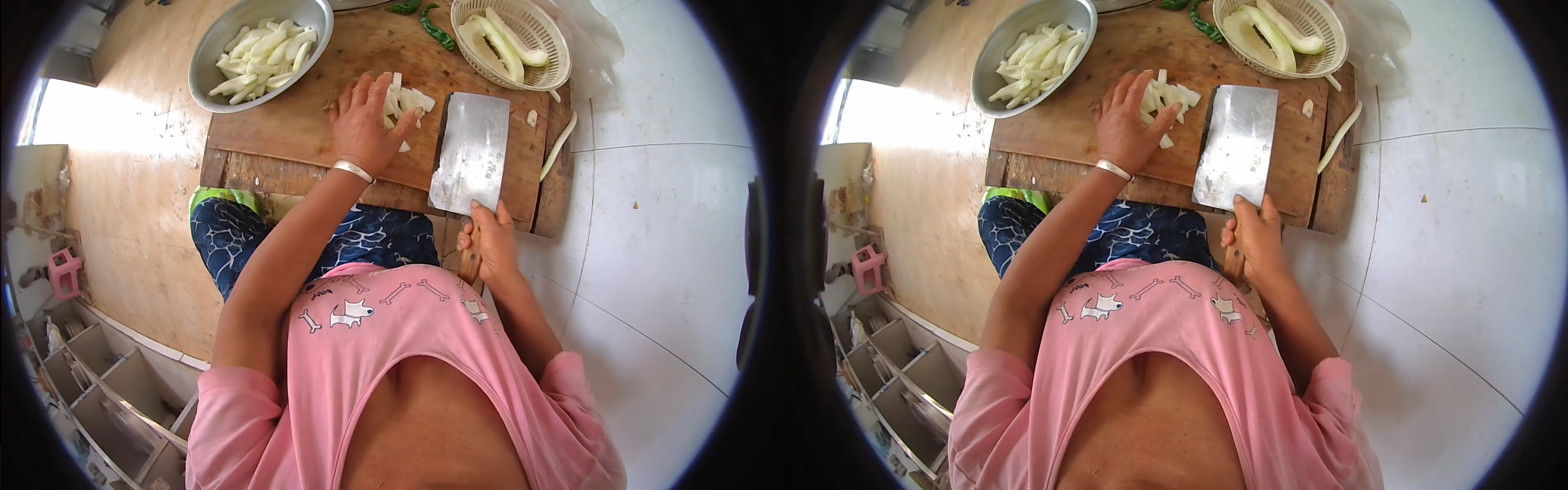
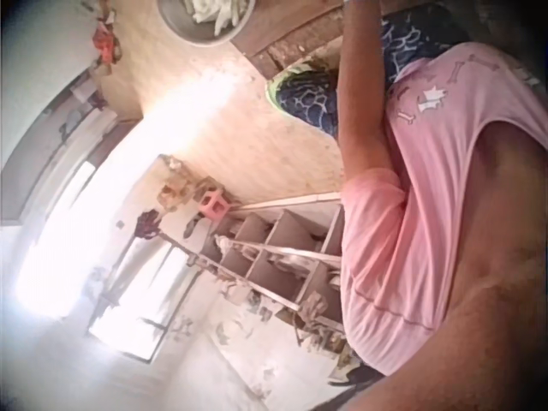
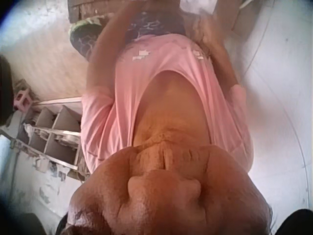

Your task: The person is chopping white vegetables on a wooden cutting board using a large knife. They slice the vegetables into thin pieces and transfer them into a metal bowl.

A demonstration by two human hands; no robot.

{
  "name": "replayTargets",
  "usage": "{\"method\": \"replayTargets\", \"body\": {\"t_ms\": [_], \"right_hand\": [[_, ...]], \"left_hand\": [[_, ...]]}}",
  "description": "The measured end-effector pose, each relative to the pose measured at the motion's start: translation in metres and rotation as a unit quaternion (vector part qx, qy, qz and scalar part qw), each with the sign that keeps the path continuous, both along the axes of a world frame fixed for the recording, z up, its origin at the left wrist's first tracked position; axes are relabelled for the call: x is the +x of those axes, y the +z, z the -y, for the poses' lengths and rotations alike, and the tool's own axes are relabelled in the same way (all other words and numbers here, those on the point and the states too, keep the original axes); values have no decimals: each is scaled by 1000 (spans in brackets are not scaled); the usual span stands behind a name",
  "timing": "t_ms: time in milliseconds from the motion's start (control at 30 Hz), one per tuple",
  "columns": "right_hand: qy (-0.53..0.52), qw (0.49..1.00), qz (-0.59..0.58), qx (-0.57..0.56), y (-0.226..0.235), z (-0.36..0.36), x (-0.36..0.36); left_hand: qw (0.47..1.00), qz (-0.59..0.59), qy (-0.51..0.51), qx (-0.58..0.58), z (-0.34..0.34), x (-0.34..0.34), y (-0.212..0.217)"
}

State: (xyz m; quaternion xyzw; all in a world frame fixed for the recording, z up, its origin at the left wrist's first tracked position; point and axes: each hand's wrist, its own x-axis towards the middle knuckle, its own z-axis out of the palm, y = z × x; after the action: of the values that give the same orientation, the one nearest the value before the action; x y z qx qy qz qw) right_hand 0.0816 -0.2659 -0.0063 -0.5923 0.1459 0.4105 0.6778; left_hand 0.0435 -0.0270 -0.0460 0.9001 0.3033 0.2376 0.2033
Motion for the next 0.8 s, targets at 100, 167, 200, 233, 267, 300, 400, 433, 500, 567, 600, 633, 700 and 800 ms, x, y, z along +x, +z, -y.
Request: {"method": "replayTargets", "body": {"t_ms": [100,167,200,233,267,300,400,433,500,567,600,633,700,800], "right_hand": [[28,999,-3,18,-6,-17,-4],[68,997,-1,30,-9,-32,-6],[87,996,1,36,-10,-38,-9],[110,993,7,32,-9,-43,-12],[115,992,17,39,-10,-49,-15],[120,991,27,47,-12,-56,-18],[136,989,18,56,-18,-66,-19],[144,988,12,55,-20,-68,-19],[159,985,19,57,-21,-72,-19],[173,982,43,62,-20,-74,-22],[167,983,53,53,-16,-74,-23],[160,984,63,43,-8,-74,-24],[156,983,80,49,8,-77,-23],[201,961,162,101,23,-88,-10]], "left_hand": [[1000,-20,-1,13,3,6,5],[999,-25,-3,21,4,9,6],[999,-25,-5,25,4,10,7],[999,-25,-6,30,4,11,7],[1000,-11,-6,24,3,12,7],[1000,3,-6,19,3,13,6],[999,43,-2,-3,1,15,6],[998,56,0,-11,0,15,7],[993,106,-12,-42,-2,14,5],[988,141,-19,-54,-4,13,6],[987,151,-19,-51,-3,11,9],[986,161,-19,-48,-2,12,12],[980,198,-24,-23,-6,15,24],[968,248,-26,28,-24,21,50]]}}
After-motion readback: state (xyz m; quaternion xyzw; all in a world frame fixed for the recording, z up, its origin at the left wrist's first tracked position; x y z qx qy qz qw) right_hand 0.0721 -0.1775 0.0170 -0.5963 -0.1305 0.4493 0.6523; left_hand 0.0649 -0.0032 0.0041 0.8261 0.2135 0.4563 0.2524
